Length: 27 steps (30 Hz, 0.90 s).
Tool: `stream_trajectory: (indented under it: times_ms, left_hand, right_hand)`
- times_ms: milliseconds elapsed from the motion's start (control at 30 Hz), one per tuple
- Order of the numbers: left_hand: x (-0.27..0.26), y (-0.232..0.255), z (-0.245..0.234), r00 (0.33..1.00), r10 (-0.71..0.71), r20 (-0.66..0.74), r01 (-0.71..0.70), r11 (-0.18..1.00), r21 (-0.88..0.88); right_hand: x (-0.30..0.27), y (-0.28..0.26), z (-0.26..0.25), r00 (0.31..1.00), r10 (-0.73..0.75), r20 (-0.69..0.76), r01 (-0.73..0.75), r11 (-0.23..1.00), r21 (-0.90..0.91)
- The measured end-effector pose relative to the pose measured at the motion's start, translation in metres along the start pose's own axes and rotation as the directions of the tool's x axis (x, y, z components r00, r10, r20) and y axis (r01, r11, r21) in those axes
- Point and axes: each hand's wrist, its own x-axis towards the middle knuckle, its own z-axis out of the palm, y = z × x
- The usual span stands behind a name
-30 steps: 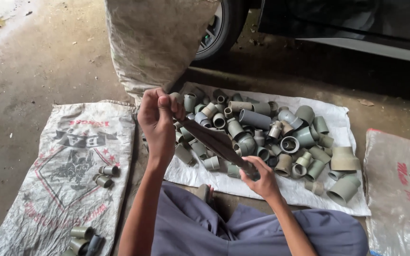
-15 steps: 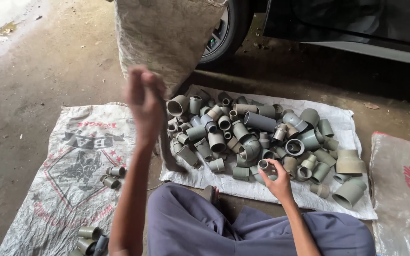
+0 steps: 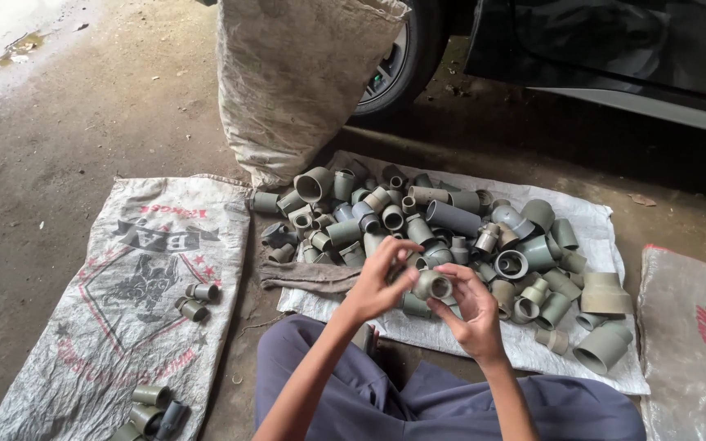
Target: A person sits on the floor cleaning and wiping various PVC pipe fittings, such as elbows and couplings, using a cloth before placing them onto a sack.
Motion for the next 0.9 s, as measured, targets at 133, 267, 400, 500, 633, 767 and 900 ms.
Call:
stream_trajectory:
  times_ms: [133, 267, 400, 500, 633, 767, 900]
  left_hand:
    - [-0.004, 0.028, -0.004, 0.986, 0.141, 0.089, -0.141, 0.990, -0.005]
    - [-0.015, 0.025, -0.017, 0.979, 0.124, 0.163, -0.132, 0.990, 0.041]
    - [-0.031, 0.001, -0.010, 0.999, -0.039, -0.005, 0.039, 0.998, -0.057]
    - [-0.041, -0.015, -0.001, 0.976, -0.167, -0.141, 0.128, 0.958, -0.255]
    - [-0.046, -0.035, 0.012, 0.916, -0.267, -0.299, 0.110, 0.886, -0.451]
    - [-0.048, -0.045, -0.006, 0.840, -0.291, -0.459, 0.127, 0.927, -0.354]
    - [-0.074, -0.052, -0.054, 0.727, -0.233, -0.646, 0.039, 0.953, -0.300]
  right_hand:
    - [0.000, 0.003, 0.017, 0.996, -0.030, -0.088, 0.032, 0.999, 0.020]
    - [-0.006, -0.001, 0.020, 1.000, 0.023, 0.012, -0.022, 1.000, -0.010]
    - [-0.004, 0.042, 0.018, 0.988, -0.048, 0.144, 0.021, 0.982, 0.186]
    - [0.000, 0.075, 0.033, 0.971, 0.003, 0.238, -0.036, 0.990, 0.135]
    - [-0.007, 0.151, 0.051, 0.955, 0.183, 0.232, -0.149, 0.976, -0.156]
    - [-0.005, 0.172, 0.067, 0.965, 0.197, 0.171, -0.164, 0.967, -0.193]
    - [0.011, 0.155, 0.060, 0.988, 0.116, 0.102, -0.118, 0.993, 0.015]
